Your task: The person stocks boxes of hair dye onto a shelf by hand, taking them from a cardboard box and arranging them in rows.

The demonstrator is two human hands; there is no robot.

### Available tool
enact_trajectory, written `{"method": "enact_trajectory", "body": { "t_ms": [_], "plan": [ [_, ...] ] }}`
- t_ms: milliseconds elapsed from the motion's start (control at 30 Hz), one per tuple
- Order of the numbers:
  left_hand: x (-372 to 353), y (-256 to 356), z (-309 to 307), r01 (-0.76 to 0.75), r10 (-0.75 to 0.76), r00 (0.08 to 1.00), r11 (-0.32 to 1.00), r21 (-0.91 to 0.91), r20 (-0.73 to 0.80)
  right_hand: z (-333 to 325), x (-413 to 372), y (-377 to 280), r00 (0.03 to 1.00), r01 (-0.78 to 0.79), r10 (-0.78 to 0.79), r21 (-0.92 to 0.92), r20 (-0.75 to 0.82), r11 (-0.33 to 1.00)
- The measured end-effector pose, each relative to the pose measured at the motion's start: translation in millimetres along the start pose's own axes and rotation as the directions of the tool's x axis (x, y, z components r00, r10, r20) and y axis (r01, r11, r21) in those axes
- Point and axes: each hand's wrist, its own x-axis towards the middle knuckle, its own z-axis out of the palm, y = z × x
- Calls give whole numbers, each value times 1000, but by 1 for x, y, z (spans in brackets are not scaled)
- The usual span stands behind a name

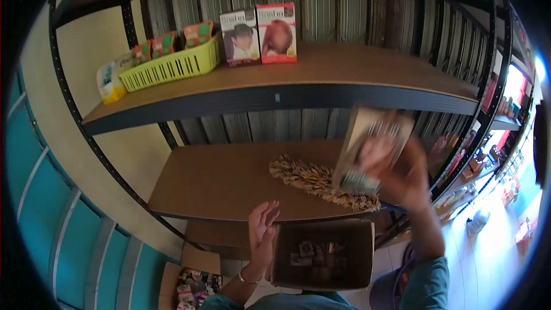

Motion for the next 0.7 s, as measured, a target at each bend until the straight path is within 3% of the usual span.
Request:
{"method": "enact_trajectory", "body": {
  "t_ms": [33, 67, 133, 200, 300, 400, 500, 600, 700],
  "plan": [
    [0, -1, -8, 2, -2, 1000, 1000, 14, -9, -4, 22, -21, 998, 28, -28, -1, -53, 1000],
    [-1, -1, -14, 10, -9, 1000, 1000, 29, -20, -5, 48, -43, 986, 106, -133, -246, -96, 963],
    [-1, 2, -19, -12, 16, 998, 998, 64, -67, -21, 103, -60, 985, 139, -167, -383, -39, 913],
    [-1, 4, -24, -9, 18, 994, 996, 84, -109, -32, 150, -58, 993, 43, -86, -419, -84, 907],
    [-2, 7, -34, 15, -1, 987, 996, 87, -158, -53, 202, -29, 994, -108, 96, -325, -54, 940],
    [-4, 7, -45, 16, 3, 978, 996, 91, -209, -48, 214, -31, 982, -173, 190, -366, 10, 914],
    [-7, 1, -55, 32, -6, 963, 995, 94, -269, -46, 217, -28, 974, -177, 212, -326, 75, 929],
    [-13, -9, -58, 55, -21, 953, 993, 106, -304, -43, 217, -21, 989, -118, 142, -373, 36, 920],
    [-21, -25, -61, 114, -70, 940, 987, 114, -334, -53, 214, -16, 984, -152, 172, -308, 37, 939]
  ]
}}
